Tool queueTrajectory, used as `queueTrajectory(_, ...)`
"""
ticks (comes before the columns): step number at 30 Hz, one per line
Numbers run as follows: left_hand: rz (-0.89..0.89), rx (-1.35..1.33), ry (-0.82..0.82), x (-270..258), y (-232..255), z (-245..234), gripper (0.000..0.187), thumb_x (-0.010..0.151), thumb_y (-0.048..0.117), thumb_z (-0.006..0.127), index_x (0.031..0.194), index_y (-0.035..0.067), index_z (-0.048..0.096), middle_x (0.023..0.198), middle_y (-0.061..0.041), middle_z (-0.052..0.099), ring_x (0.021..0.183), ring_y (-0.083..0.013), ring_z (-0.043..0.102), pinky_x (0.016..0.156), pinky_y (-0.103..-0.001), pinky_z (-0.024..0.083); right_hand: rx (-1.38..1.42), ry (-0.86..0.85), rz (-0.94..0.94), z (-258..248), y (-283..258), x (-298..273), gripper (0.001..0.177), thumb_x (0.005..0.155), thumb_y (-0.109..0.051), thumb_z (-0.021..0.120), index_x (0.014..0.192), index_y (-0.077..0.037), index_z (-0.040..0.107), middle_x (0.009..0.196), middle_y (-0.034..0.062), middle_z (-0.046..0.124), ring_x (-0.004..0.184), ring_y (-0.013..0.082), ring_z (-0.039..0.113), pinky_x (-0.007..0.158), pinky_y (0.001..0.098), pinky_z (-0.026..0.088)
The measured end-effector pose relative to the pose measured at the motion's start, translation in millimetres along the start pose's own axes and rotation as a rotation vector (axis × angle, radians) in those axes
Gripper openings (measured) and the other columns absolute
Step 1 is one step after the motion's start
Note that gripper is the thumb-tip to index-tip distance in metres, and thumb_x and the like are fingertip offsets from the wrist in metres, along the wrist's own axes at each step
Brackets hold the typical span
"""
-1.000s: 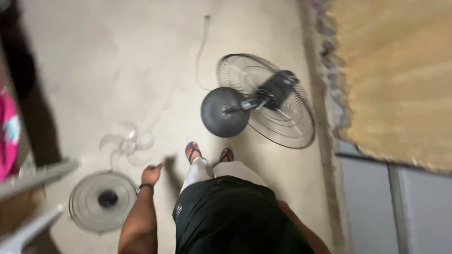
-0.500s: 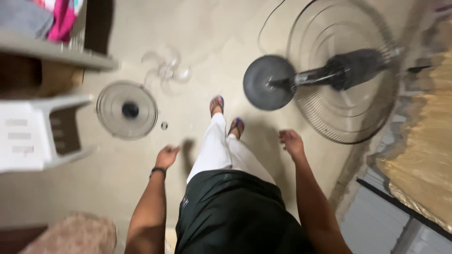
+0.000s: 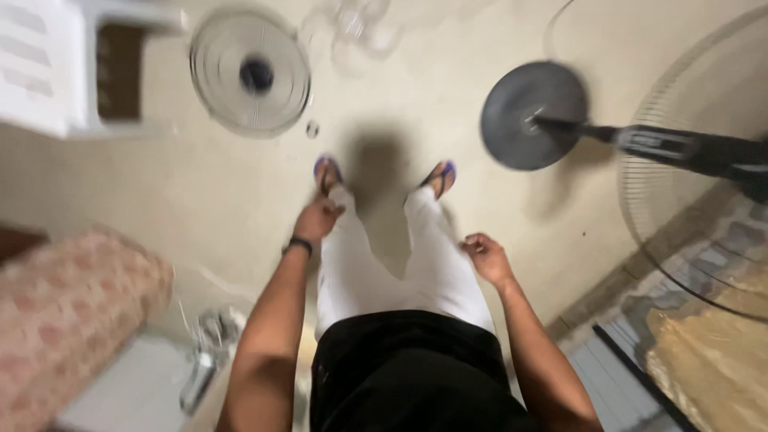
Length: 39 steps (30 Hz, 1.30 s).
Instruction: The person assembles a standing fan by attaching the front grille, inserting the fan blade, and securing the rear grille. The person handles the fan parts by hand and positions the assembled fan upright on the floor.
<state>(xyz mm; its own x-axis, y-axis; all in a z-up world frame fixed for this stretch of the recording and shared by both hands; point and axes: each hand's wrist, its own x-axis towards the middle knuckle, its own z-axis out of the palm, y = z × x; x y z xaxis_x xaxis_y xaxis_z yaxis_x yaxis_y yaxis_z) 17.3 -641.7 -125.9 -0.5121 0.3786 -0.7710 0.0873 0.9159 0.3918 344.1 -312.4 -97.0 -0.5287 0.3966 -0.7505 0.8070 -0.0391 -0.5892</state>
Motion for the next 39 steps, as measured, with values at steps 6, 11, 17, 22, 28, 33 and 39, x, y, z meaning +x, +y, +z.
queueTrajectory(6,-0.115,-0.039,-0.079,40.2,-76.4,5.7,0.051,0.093,0.047,0.066,0.122,0.005,0.064,0.119,-0.015,0.07,0.11,-0.0361,0.065,0.092,-0.048,0.051,0.148,-0.048,0.11,79.5,-17.7,38.7,0.017,0.095,-0.007,0.069,0.11,0.001,0.069,0.093,0.0057,0.072,0.085,0.0131,0.067,0.08,0.0297,0.055)
queueTrajectory(11,-0.013,0.299,-0.184,81.4,-99.4,-6.4,0.043,0.095,0.043,0.06,0.12,0.008,0.066,0.117,-0.014,0.07,0.111,-0.0353,0.065,0.094,-0.051,0.05,0.136,-0.139,0.093,168.6,-38.7,74.3,0.022,0.094,-0.011,0.072,0.114,-0.001,0.07,0.095,0.0057,0.074,0.086,0.0121,0.068,0.081,0.0287,0.055)
queueTrajectory(17,0.102,0.476,-0.212,170.8,-134.0,24.0,0.044,0.094,0.037,0.06,0.124,0.005,0.063,0.113,-0.018,0.069,0.109,-0.0347,0.063,0.096,-0.053,0.045,-0.148,-0.296,0.2,237.2,-75.7,124.9,0.034,0.094,-0.025,0.072,0.12,-0.004,0.068,0.103,0.0091,0.076,0.097,0.0197,0.071,0.087,0.0335,0.055)
queueTrajectory(22,0.305,0.693,0.007,266.4,-169.3,67.9,0.034,0.095,0.03,0.062,0.119,0.007,0.065,0.129,-0.02,0.065,0.105,-0.0355,0.064,0.094,-0.049,0.047,-0.166,-0.351,0.261,264.6,-74.5,175.7,0.036,0.096,-0.031,0.068,0.122,-0.006,0.067,0.105,0.0098,0.077,0.103,0.0223,0.073,0.089,0.0369,0.056)
queueTrajectory(28,0.195,0.826,-0.001,381.1,-202.0,100.2,0.046,0.089,0.029,0.069,0.127,0.005,0.061,0.125,-0.018,0.06,0.109,-0.0388,0.062,0.088,-0.055,0.053,-0.258,-0.395,0.456,275.6,-39.6,211.7,0.039,0.094,-0.034,0.067,0.124,-0.009,0.065,0.108,0.0058,0.077,0.103,0.0212,0.072,0.087,0.037,0.056)
queueTrajectory(33,0.171,0.822,0.154,445.9,-234.8,110.7,0.064,0.081,0.018,0.075,0.138,0.002,0.051,0.13,-0.021,0.055,0.115,-0.0362,0.06,0.078,-0.044,0.057,-0.25,-0.399,0.406,277.3,-33.3,227.1,0.039,0.092,-0.036,0.07,0.12,-0.01,0.067,0.111,0.005,0.077,0.104,0.0205,0.072,0.086,0.0368,0.057)
queueTrajectory(39,-0.034,0.728,0.006,483.9,-270.6,118.7,0.063,0.098,0.044,0.072,0.138,0.003,0.046,0.129,-0.021,0.056,0.112,-0.0342,0.061,0.084,-0.044,0.056,-0.194,-0.392,0.489,263.0,-45.8,241.6,0.036,0.091,-0.034,0.068,0.12,-0.012,0.067,0.114,0.0037,0.076,0.106,0.0186,0.072,0.081,0.0376,0.059)
